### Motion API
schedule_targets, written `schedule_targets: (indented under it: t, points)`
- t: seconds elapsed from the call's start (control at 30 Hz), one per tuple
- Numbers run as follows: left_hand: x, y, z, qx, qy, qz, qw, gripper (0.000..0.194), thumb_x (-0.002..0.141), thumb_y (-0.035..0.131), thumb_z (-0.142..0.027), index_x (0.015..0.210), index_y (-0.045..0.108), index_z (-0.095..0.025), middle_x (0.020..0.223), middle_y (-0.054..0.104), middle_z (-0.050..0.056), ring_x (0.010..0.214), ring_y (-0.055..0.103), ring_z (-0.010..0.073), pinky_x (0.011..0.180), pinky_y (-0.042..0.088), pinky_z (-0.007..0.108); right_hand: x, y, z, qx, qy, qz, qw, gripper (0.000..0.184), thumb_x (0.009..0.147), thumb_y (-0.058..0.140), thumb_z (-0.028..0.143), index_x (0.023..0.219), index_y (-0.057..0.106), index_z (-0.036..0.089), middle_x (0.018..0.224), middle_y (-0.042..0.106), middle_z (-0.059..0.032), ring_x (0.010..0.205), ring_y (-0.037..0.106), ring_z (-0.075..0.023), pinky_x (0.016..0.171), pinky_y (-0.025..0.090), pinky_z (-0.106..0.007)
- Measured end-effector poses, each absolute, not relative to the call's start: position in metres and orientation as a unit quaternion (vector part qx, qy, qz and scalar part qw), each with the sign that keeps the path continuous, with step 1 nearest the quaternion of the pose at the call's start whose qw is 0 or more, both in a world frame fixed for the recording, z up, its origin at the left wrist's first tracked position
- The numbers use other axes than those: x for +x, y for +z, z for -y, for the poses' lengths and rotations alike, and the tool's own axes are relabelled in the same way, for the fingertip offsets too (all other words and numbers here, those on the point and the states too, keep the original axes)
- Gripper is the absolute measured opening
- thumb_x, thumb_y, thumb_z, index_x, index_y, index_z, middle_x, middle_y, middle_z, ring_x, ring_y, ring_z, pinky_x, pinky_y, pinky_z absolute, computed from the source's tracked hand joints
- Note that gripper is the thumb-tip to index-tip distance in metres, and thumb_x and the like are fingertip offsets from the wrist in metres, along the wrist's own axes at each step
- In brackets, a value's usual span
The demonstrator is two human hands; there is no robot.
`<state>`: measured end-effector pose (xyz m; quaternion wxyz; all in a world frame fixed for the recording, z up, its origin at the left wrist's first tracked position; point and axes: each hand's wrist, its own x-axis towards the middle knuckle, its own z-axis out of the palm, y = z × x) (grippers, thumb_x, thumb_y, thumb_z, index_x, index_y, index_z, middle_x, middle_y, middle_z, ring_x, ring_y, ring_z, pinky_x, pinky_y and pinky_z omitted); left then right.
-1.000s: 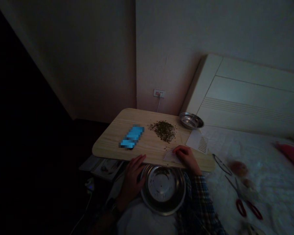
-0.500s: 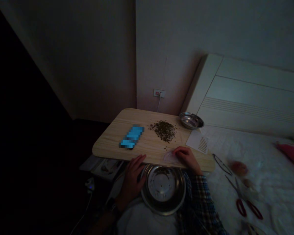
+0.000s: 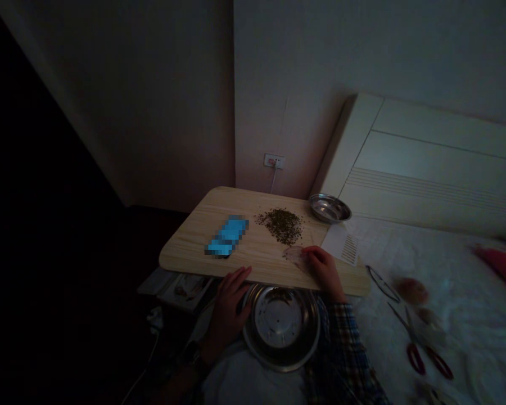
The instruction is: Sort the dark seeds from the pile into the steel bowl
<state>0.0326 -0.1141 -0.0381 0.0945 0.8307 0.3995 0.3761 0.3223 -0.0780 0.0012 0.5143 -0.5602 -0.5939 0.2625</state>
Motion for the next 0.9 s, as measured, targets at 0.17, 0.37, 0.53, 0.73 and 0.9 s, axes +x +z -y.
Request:
schedule_targets:
  t: [0.17, 0.37, 0.53, 0.73, 0.9]
  points:
    - [0.032, -0.038, 0.114, 0.829, 0.375, -0.405, 0.094, 0.02, 0.085, 0.048, -0.014, 0.1, 0.059, -0.021, 0.143, 0.044, 0.006, 0.135, 0.034, 0.0251, 0.112, 0.026, 0.053, 0.324, -0.001, 0.078, -0.56, 0.263, 0.6, 0.508, 0.021, 0.083, 0.049, 0.025, 0.09, 0.067, 0.018, 0.086, 0.069, -0.0041, 0.084, 0.06, -0.0198, 0.078, 0.044, -0.029]
    - [0.032, -0.038, 0.114, 0.83, 0.375, -0.401, 0.096, 0.022, 0.084, 0.048, -0.013, 0.102, 0.059, -0.021, 0.143, 0.044, 0.006, 0.135, 0.034, 0.0256, 0.112, 0.026, 0.054, 0.324, -0.001, 0.078, -0.566, 0.26, 0.606, 0.495, 0.021, 0.082, 0.049, 0.024, 0.088, 0.068, 0.018, 0.085, 0.069, -0.0035, 0.082, 0.06, -0.0198, 0.076, 0.044, -0.029]
    - [0.032, -0.039, 0.113, 0.831, 0.375, -0.4, 0.091, 0.023, 0.084, 0.048, -0.014, 0.102, 0.059, -0.02, 0.142, 0.045, 0.008, 0.134, 0.035, 0.0265, 0.111, 0.028, 0.054, 0.323, 0.002, 0.078, -0.561, 0.266, 0.619, 0.481, 0.021, 0.08, 0.049, 0.023, 0.086, 0.069, 0.019, 0.082, 0.068, -0.0032, 0.08, 0.06, -0.0195, 0.075, 0.044, -0.029]
    - [0.032, -0.04, 0.114, 0.831, 0.371, -0.404, 0.092, 0.024, 0.082, 0.048, -0.012, 0.102, 0.059, -0.021, 0.143, 0.044, 0.006, 0.135, 0.034, 0.0258, 0.112, 0.026, 0.054, 0.321, 0.007, 0.081, -0.545, 0.278, 0.634, 0.473, 0.02, 0.081, 0.049, 0.022, 0.085, 0.068, 0.019, 0.081, 0.069, -0.0031, 0.081, 0.061, -0.0197, 0.078, 0.044, -0.029]
    - [0.032, -0.039, 0.113, 0.829, 0.377, -0.402, 0.092, 0.024, 0.083, 0.048, -0.012, 0.103, 0.059, -0.021, 0.142, 0.045, 0.007, 0.134, 0.035, 0.0256, 0.111, 0.028, 0.053, 0.321, 0.007, 0.081, -0.542, 0.277, 0.636, 0.475, 0.021, 0.082, 0.047, 0.021, 0.085, 0.068, 0.019, 0.084, 0.069, -0.0035, 0.085, 0.061, -0.0199, 0.08, 0.044, -0.03]
